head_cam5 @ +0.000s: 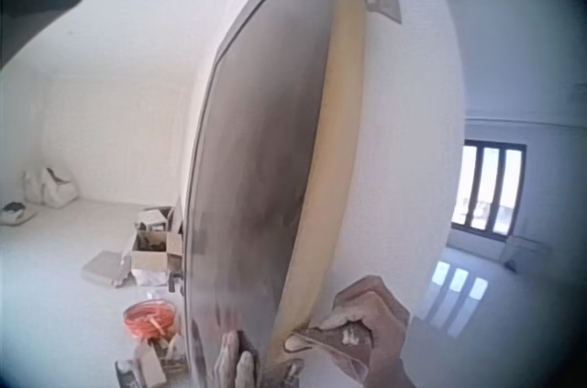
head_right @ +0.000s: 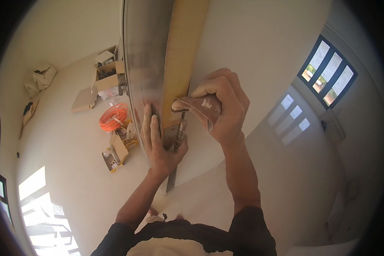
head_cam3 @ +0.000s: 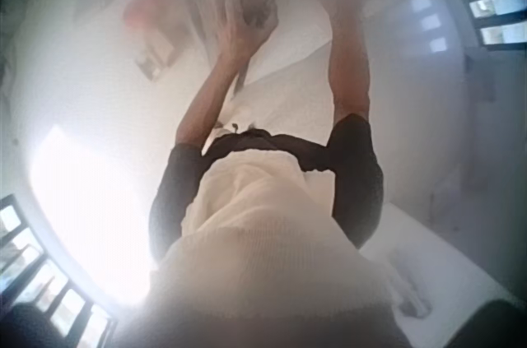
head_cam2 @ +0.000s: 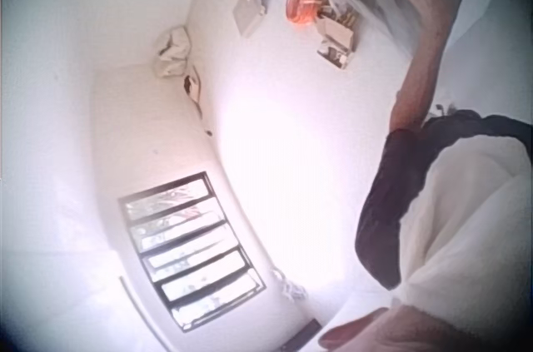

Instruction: The person sands the edges of a door frame and the door itself using a sanding block. They work on the vertical edge near the hinges and the bottom corner of the frame, then move to the door surface.

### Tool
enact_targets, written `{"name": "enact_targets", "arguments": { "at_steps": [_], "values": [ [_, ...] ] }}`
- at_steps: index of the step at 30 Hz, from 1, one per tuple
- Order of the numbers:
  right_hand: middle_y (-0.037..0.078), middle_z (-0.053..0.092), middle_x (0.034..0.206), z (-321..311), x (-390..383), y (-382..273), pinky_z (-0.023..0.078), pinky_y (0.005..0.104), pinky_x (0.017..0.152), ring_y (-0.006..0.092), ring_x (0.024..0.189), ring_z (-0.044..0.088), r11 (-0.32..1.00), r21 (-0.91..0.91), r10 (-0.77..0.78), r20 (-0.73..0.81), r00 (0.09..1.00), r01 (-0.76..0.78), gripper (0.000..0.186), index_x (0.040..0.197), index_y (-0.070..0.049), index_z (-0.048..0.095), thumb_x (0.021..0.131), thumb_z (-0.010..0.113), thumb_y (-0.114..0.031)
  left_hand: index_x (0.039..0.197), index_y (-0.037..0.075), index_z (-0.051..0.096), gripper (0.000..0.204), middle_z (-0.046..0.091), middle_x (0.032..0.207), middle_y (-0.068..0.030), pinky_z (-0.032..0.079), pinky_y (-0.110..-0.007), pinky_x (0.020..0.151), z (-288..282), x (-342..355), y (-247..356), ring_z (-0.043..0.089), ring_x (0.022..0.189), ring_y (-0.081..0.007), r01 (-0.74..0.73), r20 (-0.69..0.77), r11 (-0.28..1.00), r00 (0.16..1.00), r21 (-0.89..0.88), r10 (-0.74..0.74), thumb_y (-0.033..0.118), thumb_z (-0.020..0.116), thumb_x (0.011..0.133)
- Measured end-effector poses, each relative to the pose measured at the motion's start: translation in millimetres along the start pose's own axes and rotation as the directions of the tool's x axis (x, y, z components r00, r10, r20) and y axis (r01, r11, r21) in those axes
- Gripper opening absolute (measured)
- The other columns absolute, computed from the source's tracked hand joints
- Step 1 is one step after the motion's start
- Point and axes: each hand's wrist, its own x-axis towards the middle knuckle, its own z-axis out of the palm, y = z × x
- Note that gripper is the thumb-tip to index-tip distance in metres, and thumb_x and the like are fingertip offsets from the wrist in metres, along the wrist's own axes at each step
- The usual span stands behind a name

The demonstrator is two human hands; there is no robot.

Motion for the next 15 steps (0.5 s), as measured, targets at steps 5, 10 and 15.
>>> {"name": "enact_targets", "arguments": {
  "at_steps": [5,10,15],
  "values": [
    [0.003,0.053,0.073,-4.1,-23.5,1.8,0.039,0.0272,0.052,0.0132,0.064,0.050,1.000,0.000,-0.018,0.143,0.990,0.019,0.042,0.079,-0.009,0.055,0.065,0.092,-0.024,0.149,0.006,0.036,0.093,0.038,0.152,-0.0308,0.037,-0.045,0.099,-1.9,1.2,0.4,0.043,0.139,-0.0437,-0.012,-0.003,1.000,1.000,0.004,0.012,0.010,0.082,0.069],
    [0.001,0.054,0.073,-1.2,-13.8,-7.0,0.035,0.0295,0.056,0.0150,0.066,0.050,0.998,-0.049,-0.029,0.124,0.992,0.036,0.042,0.076,-0.012,0.058,0.060,0.093,-0.029,0.149,0.006,0.038,0.092,0.040,0.151,-0.0301,0.037,-0.045,0.098,1.5,0.2,0.2,0.044,0.138,-0.0431,-0.004,-0.032,1.000,0.999,0.001,0.004,0.009,0.081,0.068],
    [-0.002,0.056,0.074,-11.6,-12.0,-3.1,0.032,0.0308,0.060,0.0149,0.065,0.051,0.998,-0.052,-0.024,0.208,0.978,0.035,0.038,0.074,-0.015,0.059,0.061,0.091,-0.031,0.148,0.007,0.039,0.091,0.041,0.151,-0.0289,0.038,-0.045,0.097,2.5,2.7,2.2,0.045,0.137,-0.0431,0.005,-0.030,1.000,1.000,0.004,-0.005,0.009,0.080,0.068]
  ]
}}
